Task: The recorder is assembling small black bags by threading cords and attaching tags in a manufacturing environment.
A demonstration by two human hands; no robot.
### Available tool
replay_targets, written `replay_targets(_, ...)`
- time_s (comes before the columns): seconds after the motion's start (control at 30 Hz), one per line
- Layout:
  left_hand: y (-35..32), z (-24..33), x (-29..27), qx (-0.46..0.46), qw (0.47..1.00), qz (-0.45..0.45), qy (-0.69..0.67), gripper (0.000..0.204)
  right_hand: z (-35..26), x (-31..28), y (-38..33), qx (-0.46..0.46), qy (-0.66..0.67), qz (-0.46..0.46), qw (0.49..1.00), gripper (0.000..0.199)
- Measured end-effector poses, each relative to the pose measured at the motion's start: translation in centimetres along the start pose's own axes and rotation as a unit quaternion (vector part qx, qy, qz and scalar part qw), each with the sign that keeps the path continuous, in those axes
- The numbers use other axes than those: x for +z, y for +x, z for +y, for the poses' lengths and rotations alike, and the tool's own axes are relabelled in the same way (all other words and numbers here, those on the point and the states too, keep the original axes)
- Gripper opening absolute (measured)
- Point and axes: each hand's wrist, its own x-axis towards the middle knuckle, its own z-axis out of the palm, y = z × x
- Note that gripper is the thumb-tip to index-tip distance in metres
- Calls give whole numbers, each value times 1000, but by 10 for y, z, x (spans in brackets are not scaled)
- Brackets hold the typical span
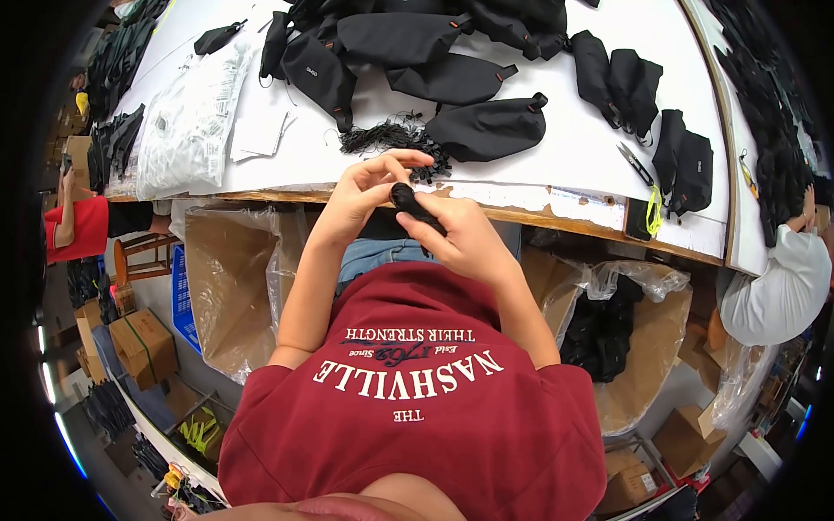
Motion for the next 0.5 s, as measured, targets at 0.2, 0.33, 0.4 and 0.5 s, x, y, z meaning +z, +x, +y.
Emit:
replay_targets(0.2,-3,3,1,183,975,121,-30,8,8,0,2,115,359,165,912,30)
replay_targets(0.33,-18,7,-16,-4,991,34,131,10,12,-4,1,104,317,177,926,30)
replay_targets(0.4,-27,-9,-19,-22,933,62,354,10,14,-6,3,101,317,174,927,30)
replay_targets(0.5,-42,-43,-32,-45,853,83,514,9,11,-7,3,100,315,163,930,29)
